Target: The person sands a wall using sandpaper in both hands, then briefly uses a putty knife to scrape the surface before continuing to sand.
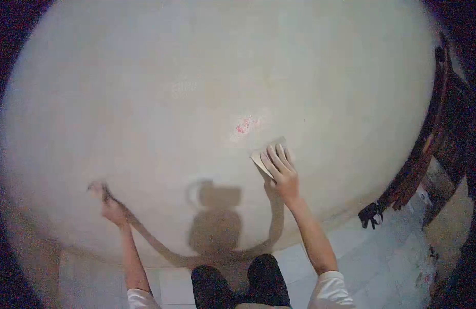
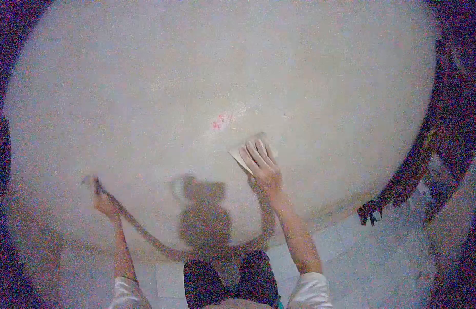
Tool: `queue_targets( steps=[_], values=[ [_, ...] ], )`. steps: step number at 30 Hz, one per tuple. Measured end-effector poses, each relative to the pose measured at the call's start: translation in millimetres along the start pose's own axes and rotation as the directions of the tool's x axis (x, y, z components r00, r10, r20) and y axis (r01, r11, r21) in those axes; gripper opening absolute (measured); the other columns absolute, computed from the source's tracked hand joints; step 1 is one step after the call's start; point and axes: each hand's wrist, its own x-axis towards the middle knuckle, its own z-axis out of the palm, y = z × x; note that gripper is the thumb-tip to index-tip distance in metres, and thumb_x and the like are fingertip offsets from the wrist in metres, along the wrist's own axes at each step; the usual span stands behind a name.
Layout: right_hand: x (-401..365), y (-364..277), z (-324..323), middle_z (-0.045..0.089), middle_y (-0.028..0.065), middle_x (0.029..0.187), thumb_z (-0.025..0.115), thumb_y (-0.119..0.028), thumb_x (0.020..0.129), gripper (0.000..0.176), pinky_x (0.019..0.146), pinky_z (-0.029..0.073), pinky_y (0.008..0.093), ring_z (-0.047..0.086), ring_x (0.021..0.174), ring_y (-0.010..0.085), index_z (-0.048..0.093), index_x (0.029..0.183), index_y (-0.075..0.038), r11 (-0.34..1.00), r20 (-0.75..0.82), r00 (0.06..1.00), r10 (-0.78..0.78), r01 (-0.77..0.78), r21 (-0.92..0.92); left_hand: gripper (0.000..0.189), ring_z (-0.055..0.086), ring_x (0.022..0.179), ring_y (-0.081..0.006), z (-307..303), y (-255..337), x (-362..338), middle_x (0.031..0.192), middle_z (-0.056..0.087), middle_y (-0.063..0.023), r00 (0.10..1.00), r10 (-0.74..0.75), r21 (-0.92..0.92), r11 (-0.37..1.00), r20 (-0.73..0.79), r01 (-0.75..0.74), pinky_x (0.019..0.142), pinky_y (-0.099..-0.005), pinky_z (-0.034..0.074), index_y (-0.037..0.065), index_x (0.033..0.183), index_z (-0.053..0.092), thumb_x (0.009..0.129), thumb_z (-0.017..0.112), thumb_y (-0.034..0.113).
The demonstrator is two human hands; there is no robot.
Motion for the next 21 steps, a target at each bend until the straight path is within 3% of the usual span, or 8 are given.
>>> queue_targets(
  steps=[1,3,5,8,12,14,19,21],
  values=[
    [-2.8,-1.8,1.6,0.052,0.0127,0.14,0.059,-0.006,0.077,0.054,0.114,0.031,0.0519,0.042,0.135,0.0376,0.057,0.131,-0.01,1.0,0.007,1.0,0.001,-0.001,-0.005,0.038,0.056,0.124,-0.0302,1.9,-7.1,1.8,0.128,0.062,-0.0196,1.0,-0.006,-0.001,1.0,0.006,0.006,0.107,-0.0415,0.039,-0.005,0.115,0.067,0.094,0.05,0.022],
    [-8.1,-13.4,11.6,0.055,0.0174,0.136,0.054,0.005,0.072,0.056,0.111,0.033,0.0555,0.045,0.131,0.0416,0.063,0.126,-0.007,0.989,-0.002,0.99,0.144,-0.144,0.017,0.038,0.056,0.123,-0.0304,-0.2,-47.1,16.1,0.128,0.061,-0.0194,0.922,-0.387,0.14,0.913,0.01,0.382,0.103,-0.0396,0.041,-0.003,0.122,0.063,0.098,0.048,0.023],
    [-20.0,-17.8,44.1,0.055,0.0187,0.136,0.053,0.006,0.072,0.056,0.111,0.031,0.0563,0.043,0.132,0.0426,0.062,0.126,-0.006,0.979,-0.022,0.98,0.198,-0.196,0.054,0.038,0.056,0.123,-0.0307,13.7,-82.4,26.0,0.129,0.061,-0.0192,0.71,-0.703,0.28,0.674,-0.038,0.683,0.1,-0.0377,0.044,0.0,0.128,0.059,0.102,0.046,0.024],
    [-26.6,-49.8,59.7,0.052,0.0218,0.138,0.051,0.005,0.074,0.054,0.112,0.029,0.0569,0.04,0.135,0.0443,0.062,0.126,-0.003,0.956,-0.072,0.963,0.258,-0.244,0.166,0.037,0.057,0.123,-0.0301,-1.0,8.3,22.7,0.13,0.06,-0.0192,0.953,-0.281,0.031,0.958,-0.111,0.286,0.103,-0.0381,0.041,-0.001,0.13,0.057,0.102,0.047,0.019],
    [-51.8,-110.9,44.2,0.051,0.0226,0.139,0.051,0.002,0.079,0.047,0.112,0.03,0.0553,0.041,0.133,0.0465,0.063,0.124,-0.003,0.93,-0.149,0.928,0.343,-0.312,0.195,0.033,0.051,0.129,-0.0316,-25.5,107.7,-26.6,0.137,0.055,-0.0185,0.99,-0.136,-0.121,0.983,0.041,0.14,0.111,-0.0429,0.036,-0.002,0.127,0.06,0.096,0.055,0.01],
    [-50.7,-134.4,35.5,0.052,0.0217,0.138,0.052,-0.002,0.082,0.044,0.111,0.031,0.055,0.042,0.132,0.0465,0.063,0.125,-0.002,0.918,-0.206,0.905,0.373,-0.328,0.221,0.032,0.048,0.131,-0.0324,-28.0,105.0,-53.7,0.138,0.054,-0.0184,0.875,0.411,-0.275,0.899,0.255,-0.342,0.11,-0.0451,0.037,-0.002,0.119,0.064,0.091,0.06,0.011],
    [-49.2,-167.2,3.3,0.055,0.0212,0.135,0.054,-0.009,0.086,0.04,0.109,0.034,0.0569,0.045,0.13,0.0466,0.063,0.124,-0.003,0.919,-0.127,0.922,0.366,-0.337,0.203,0.035,0.046,0.132,-0.0385,-62.7,167.4,-64.4,0.135,0.056,-0.0164,0.524,0.643,-0.353,0.756,0.559,-0.551,0.111,-0.0494,0.034,0.002,0.118,0.065,0.086,0.054,0.007],
    [-54.3,-160.3,0.2,0.056,0.0209,0.133,0.054,-0.01,0.087,0.037,0.108,0.034,0.0581,0.046,0.129,0.0468,0.064,0.123,-0.004,0.932,-0.064,0.943,0.326,-0.31,0.19,0.035,0.047,0.131,-0.0379,-82.4,161.3,-47.9,0.135,0.057,-0.0157,0.543,0.589,-0.293,0.792,0.598,-0.536,0.112,-0.0494,0.034,0.003,0.119,0.065,0.087,0.053,0.007]
  ],
)
